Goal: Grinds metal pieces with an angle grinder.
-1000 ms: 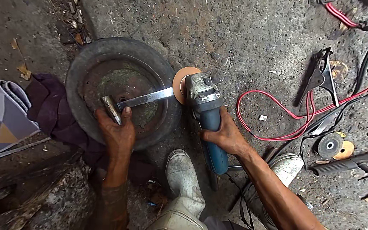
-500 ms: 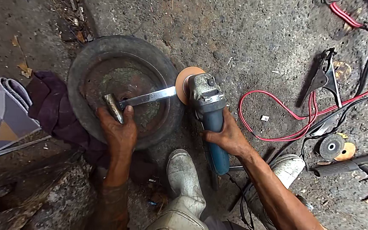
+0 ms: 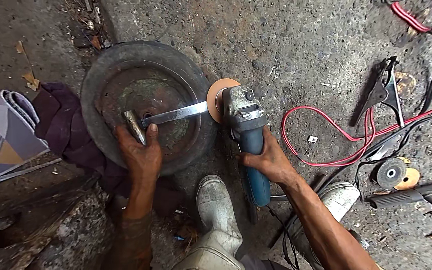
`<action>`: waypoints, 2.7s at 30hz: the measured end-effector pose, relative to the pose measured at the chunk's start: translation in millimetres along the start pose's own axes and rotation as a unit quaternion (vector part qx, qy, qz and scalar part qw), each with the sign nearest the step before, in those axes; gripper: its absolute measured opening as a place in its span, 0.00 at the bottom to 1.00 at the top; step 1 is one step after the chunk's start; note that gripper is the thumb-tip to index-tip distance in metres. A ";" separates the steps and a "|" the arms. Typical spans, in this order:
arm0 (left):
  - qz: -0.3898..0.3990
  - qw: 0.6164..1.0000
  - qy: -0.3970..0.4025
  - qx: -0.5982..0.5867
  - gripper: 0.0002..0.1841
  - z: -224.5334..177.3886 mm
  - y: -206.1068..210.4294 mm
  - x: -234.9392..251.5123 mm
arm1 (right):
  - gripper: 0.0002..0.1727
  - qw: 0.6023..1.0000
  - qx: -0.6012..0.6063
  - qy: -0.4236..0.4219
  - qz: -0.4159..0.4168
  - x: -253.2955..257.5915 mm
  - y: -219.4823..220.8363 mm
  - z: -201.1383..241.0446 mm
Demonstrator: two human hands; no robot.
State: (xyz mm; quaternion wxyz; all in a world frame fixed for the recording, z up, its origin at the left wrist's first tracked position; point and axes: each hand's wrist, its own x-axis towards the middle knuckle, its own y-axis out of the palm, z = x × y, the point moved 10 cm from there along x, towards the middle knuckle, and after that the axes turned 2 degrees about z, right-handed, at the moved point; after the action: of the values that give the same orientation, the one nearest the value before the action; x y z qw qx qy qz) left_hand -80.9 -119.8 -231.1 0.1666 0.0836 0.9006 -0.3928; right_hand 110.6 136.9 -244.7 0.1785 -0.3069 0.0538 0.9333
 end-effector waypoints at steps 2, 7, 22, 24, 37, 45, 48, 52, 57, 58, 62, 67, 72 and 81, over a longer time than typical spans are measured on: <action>0.001 1.000 0.001 0.000 0.25 0.3 -0.1 0.0 | 0.40 1.000 0.006 0.007 -0.004 1.0 -3.8 -2.4; -0.008 1.000 0.015 -0.005 0.27 -0.8 -0.7 -0.6 | 0.40 1.000 0.011 0.011 0.001 2.3 -5.1 0.0; -0.018 0.999 0.040 -0.011 0.26 -4.3 -3.4 -0.4 | 0.39 0.999 0.040 0.011 -0.012 1.1 -13.5 -2.5; -0.017 0.999 0.046 -0.008 0.26 -5.4 -3.9 -0.6 | 0.40 0.999 0.048 0.006 -0.010 0.6 -12.1 -1.8; -0.024 0.997 0.066 -0.020 0.25 -7.8 -4.0 -0.3 | 0.41 1.000 0.018 0.000 0.016 2.5 2.1 5.1; -0.028 0.996 0.081 -0.016 0.26 -8.8 -5.0 -0.5 | 0.40 0.999 0.040 0.009 -0.002 4.6 -9.8 -1.5; -0.035 0.996 0.087 -0.008 0.27 -10.7 -5.5 -1.5 | 0.39 0.999 0.045 0.005 -0.008 3.8 -12.4 -1.1; -0.038 0.994 0.100 -0.004 0.26 -13.8 -6.7 -2.9 | 0.39 0.999 0.036 -0.001 0.000 3.5 -7.7 1.7; -0.038 0.993 0.111 -0.016 0.26 -15.7 -7.2 -3.7 | 0.41 1.000 0.016 -0.005 0.014 2.5 2.6 6.8; -0.039 0.993 0.112 -0.015 0.26 -16.0 -7.3 -4.1 | 0.41 1.000 0.010 -0.009 0.018 2.2 4.6 8.5; -0.040 0.992 0.116 -0.020 0.26 -16.9 -6.9 -4.3 | 0.40 1.000 0.013 -0.015 0.024 2.9 7.0 8.5; -0.039 0.993 0.110 -0.020 0.26 -14.4 -7.2 -3.4 | 0.40 0.999 0.039 -0.006 0.006 5.8 -3.7 -2.2; -0.036 0.993 0.114 -0.020 0.26 -14.6 -6.7 -2.4 | 0.39 0.998 0.055 -0.003 -0.005 5.7 -12.4 -4.5; -0.042 0.992 0.116 -0.009 0.28 -15.1 -7.6 -2.6 | 0.41 0.999 0.041 0.001 0.014 5.5 -0.4 0.7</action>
State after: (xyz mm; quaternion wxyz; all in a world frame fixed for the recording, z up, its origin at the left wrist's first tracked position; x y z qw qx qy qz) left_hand -84.2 -113.9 -215.4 0.0452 0.0890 0.9201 -0.3788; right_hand 106.3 139.1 -247.4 0.1775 -0.2998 0.0961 0.9324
